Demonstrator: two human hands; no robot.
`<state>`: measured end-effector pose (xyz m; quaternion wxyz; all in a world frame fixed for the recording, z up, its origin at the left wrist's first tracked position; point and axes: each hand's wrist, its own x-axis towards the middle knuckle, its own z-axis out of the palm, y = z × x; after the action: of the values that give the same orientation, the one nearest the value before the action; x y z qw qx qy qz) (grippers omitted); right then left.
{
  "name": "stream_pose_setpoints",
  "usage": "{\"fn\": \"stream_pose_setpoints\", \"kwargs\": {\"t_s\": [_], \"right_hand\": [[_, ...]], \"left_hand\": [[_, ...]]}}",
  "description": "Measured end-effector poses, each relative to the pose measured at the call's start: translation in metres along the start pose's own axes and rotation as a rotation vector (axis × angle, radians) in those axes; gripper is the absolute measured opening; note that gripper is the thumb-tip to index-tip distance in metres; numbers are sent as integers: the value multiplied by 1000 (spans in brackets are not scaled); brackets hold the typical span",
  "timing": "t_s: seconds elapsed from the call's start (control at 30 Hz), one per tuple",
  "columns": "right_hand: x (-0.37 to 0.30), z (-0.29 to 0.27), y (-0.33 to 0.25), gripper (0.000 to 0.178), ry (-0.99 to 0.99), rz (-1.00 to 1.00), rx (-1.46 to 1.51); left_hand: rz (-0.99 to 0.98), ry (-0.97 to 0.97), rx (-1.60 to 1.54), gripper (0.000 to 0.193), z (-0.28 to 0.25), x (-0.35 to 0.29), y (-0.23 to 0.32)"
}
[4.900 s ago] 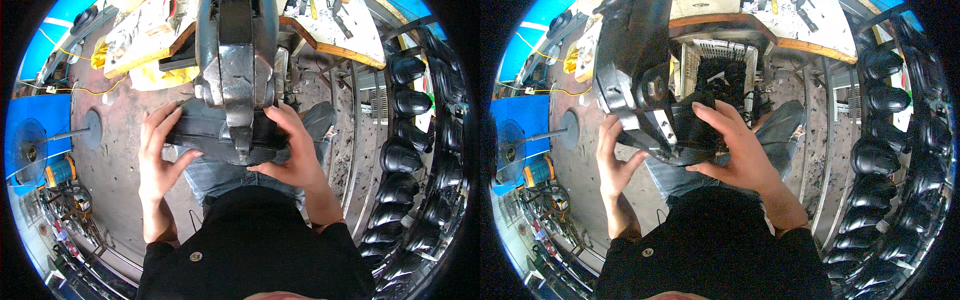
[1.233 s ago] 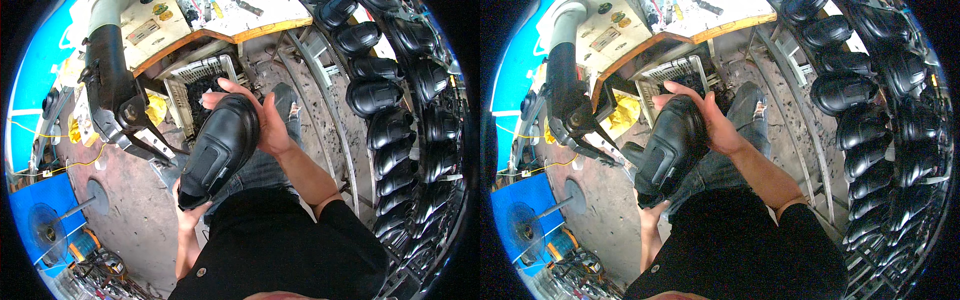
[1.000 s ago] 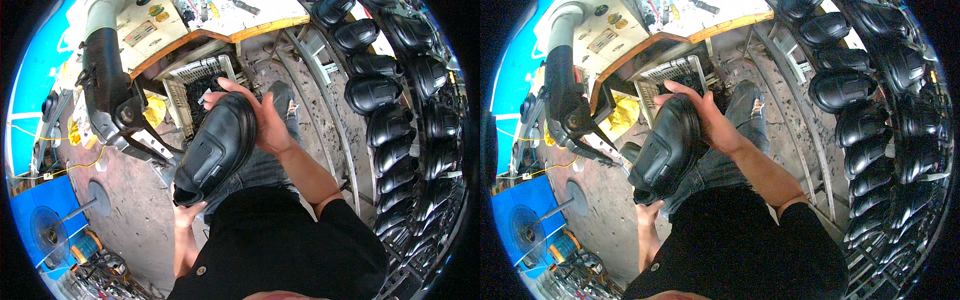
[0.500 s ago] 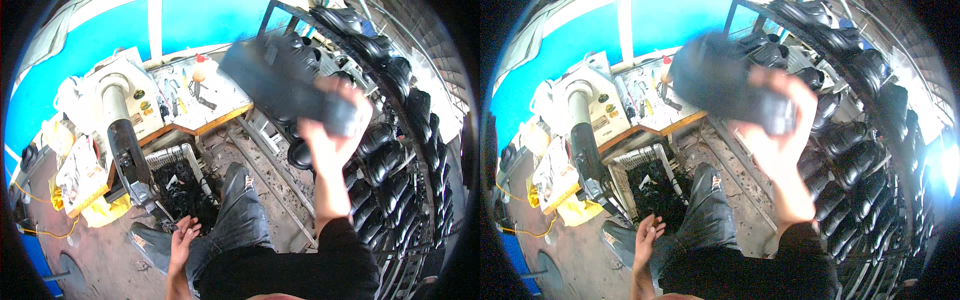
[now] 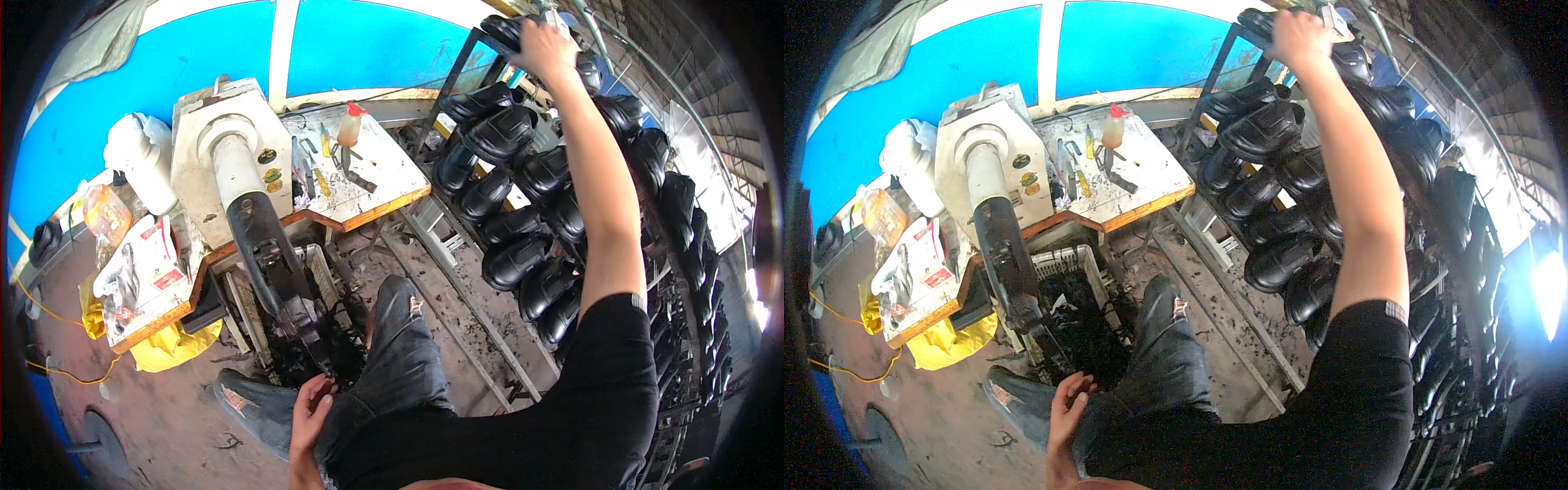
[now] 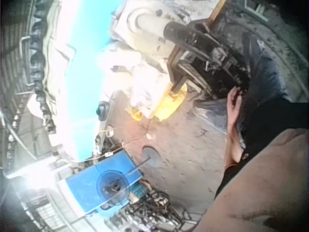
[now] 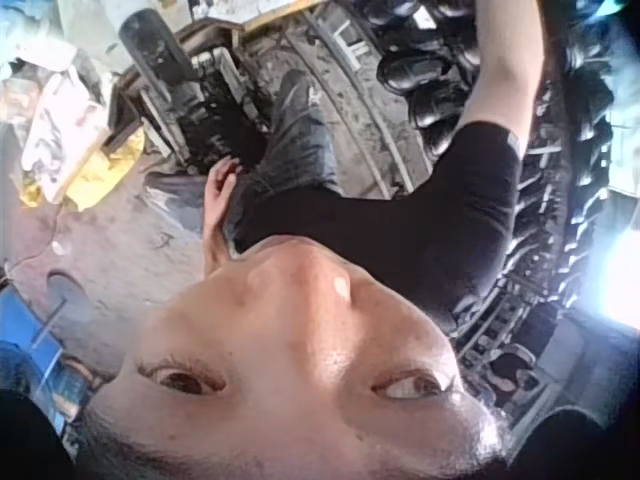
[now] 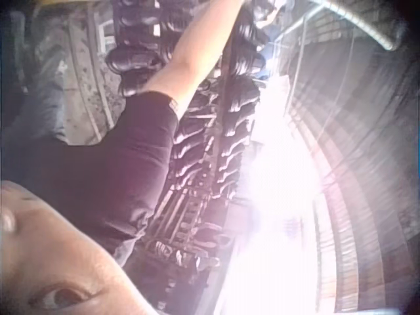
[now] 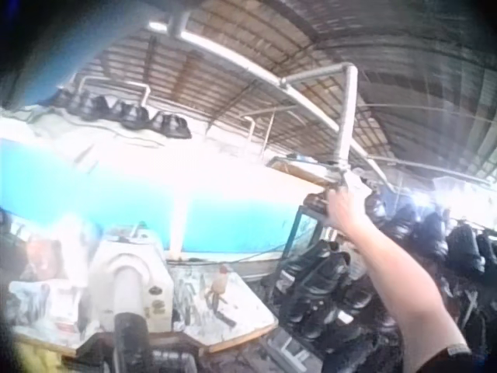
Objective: The person is using a shoe lasting or sole attaching machine to press the edges of shoes in a manufacturing setting.
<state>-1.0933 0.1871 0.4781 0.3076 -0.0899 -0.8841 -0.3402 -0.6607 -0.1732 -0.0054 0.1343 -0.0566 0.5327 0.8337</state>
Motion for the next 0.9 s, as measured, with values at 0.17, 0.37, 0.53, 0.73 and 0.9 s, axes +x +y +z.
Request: {"fn": "stream_pose_setpoints", "kwargs": {"t_s": [0.17, 0.37, 0.53, 0.73, 0.9], "right_hand": [[-15, -3, 84, 41, 171, 131, -21], [-174, -77, 18, 44, 720, -106, 405], [-340, -24, -23, 67, 488, 8, 1559], [-454, 74, -103, 97, -714, 264, 2543], [-513, 117, -143, 99, -1034, 505, 2716]], "left_hand": [[-46, -82, -5, 47, -3, 11, 0], [2, -144, 137, 48, 15, 23, 15], [107, -191, 17, 80, 38, 49, 32], [273, 89, -449, 115, 53, 27, 56], [264, 282, 97, 118, 62, 6, 77]]}}
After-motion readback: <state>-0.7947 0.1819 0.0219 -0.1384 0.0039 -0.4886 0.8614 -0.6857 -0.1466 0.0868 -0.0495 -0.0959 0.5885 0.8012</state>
